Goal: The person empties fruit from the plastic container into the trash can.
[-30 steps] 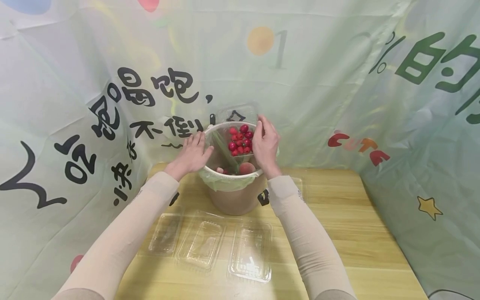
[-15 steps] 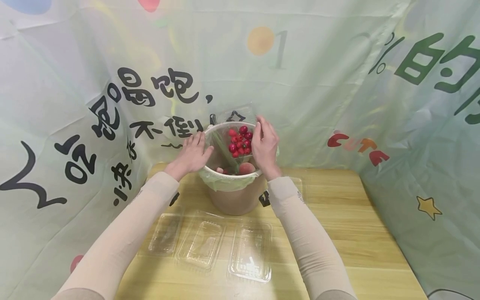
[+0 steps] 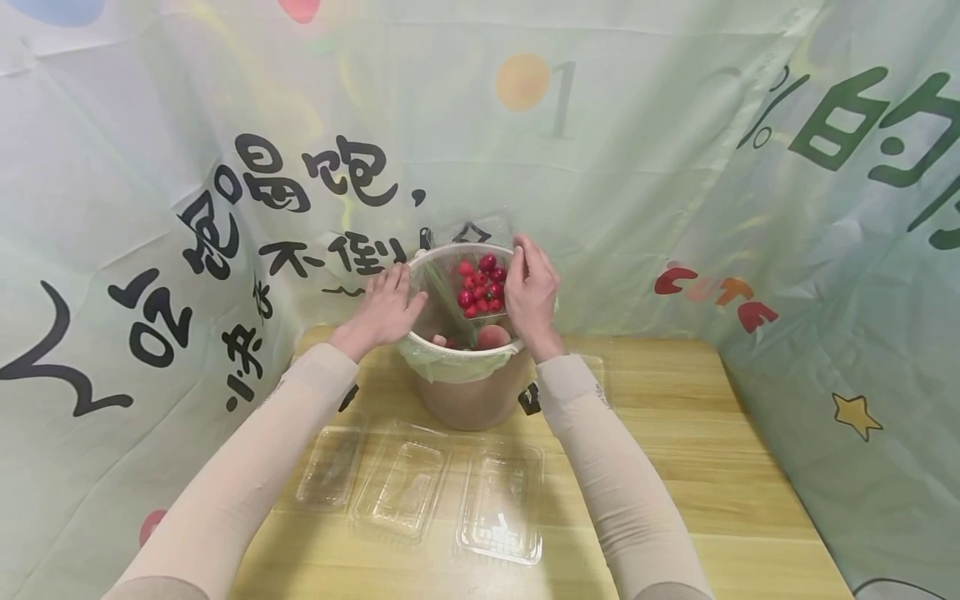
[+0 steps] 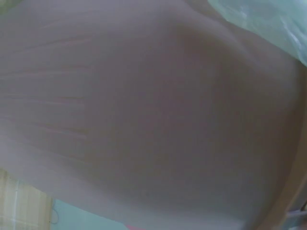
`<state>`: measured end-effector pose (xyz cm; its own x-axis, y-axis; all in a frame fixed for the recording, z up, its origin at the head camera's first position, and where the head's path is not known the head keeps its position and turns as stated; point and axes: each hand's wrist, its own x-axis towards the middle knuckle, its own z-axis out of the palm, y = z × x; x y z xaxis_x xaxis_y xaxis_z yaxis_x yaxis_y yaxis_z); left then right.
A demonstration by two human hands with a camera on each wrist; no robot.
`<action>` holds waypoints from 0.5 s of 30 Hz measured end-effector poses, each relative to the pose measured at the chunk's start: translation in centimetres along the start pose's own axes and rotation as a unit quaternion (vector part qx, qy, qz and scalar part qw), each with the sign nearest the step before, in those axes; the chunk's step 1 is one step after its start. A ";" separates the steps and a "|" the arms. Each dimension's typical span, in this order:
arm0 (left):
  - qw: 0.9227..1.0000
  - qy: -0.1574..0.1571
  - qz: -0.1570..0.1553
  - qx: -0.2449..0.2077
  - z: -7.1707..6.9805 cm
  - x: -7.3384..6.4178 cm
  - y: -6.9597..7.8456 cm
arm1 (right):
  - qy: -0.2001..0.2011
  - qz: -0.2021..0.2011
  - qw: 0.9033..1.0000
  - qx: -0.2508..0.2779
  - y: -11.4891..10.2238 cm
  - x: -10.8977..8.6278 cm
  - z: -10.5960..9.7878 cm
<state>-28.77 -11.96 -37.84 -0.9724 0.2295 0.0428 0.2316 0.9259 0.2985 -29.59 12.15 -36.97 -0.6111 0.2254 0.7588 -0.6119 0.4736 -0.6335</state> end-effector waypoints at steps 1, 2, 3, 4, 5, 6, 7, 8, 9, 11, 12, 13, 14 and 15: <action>1.000 -0.001 0.000 0.000 0.0 0.0 0.0 | 0.001 0.001 1.000 0.002 0.0 0.0 0.0; 1.000 -0.002 0.000 -0.002 0.0 0.0 0.0 | 0.003 0.000 1.000 0.002 -0.1 0.0 -0.1; 1.000 -0.001 -0.001 -0.003 -0.1 0.0 0.0 | 0.006 -0.003 1.000 0.001 -0.1 0.0 -0.1; 1.000 -0.001 -0.001 -0.004 -0.1 0.0 0.1 | 0.009 -0.007 1.000 0.002 -0.1 0.0 -0.1; 1.000 -0.001 -0.001 -0.005 -0.1 0.0 0.1 | 0.013 -0.014 1.000 0.002 -0.1 0.0 -0.1; 1.000 -0.002 -0.001 -0.005 -0.1 -0.1 0.1 | 0.017 -0.020 1.000 0.002 -0.1 -0.1 -0.1; 1.000 -0.002 -0.002 -0.006 -0.1 -0.1 0.1 | 0.022 -0.031 0.999 -0.001 -0.2 -0.1 -0.1; 1.000 -0.003 -0.002 -0.006 -0.1 -0.1 0.1 | 0.028 -0.045 0.999 -0.006 -0.2 -0.1 -0.1; 1.000 -0.002 -0.001 -0.006 -0.1 -0.1 0.1 | 0.033 -0.060 0.998 -0.010 -0.1 -0.1 -0.1; 1.000 -0.002 0.000 -0.006 -0.1 -0.1 0.0 | 0.045 -0.091 0.995 -0.015 -0.1 -0.1 0.0; 1.000 -0.002 0.000 -0.005 -0.1 -0.1 0.1 | 0.050 -0.106 0.993 -0.016 -0.1 -0.1 0.1; 1.000 -0.001 0.000 -0.006 -0.1 -0.1 0.1 | 0.055 -0.120 0.991 -0.018 -0.1 0.0 0.1; 1.000 -0.001 0.000 -0.007 -0.1 -0.1 0.1 | 0.060 -0.133 0.989 -0.017 -0.1 0.0 0.2; 1.000 -0.001 0.000 -0.007 -0.1 -0.1 0.2 | 0.064 -0.144 0.987 -0.016 0.0 0.0 0.3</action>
<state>-28.60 -11.88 -37.71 -0.9726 0.2290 0.0414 0.2303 0.9218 0.3119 -29.70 11.89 -36.98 -0.3445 0.1830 0.9208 -0.7329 0.5605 -0.3856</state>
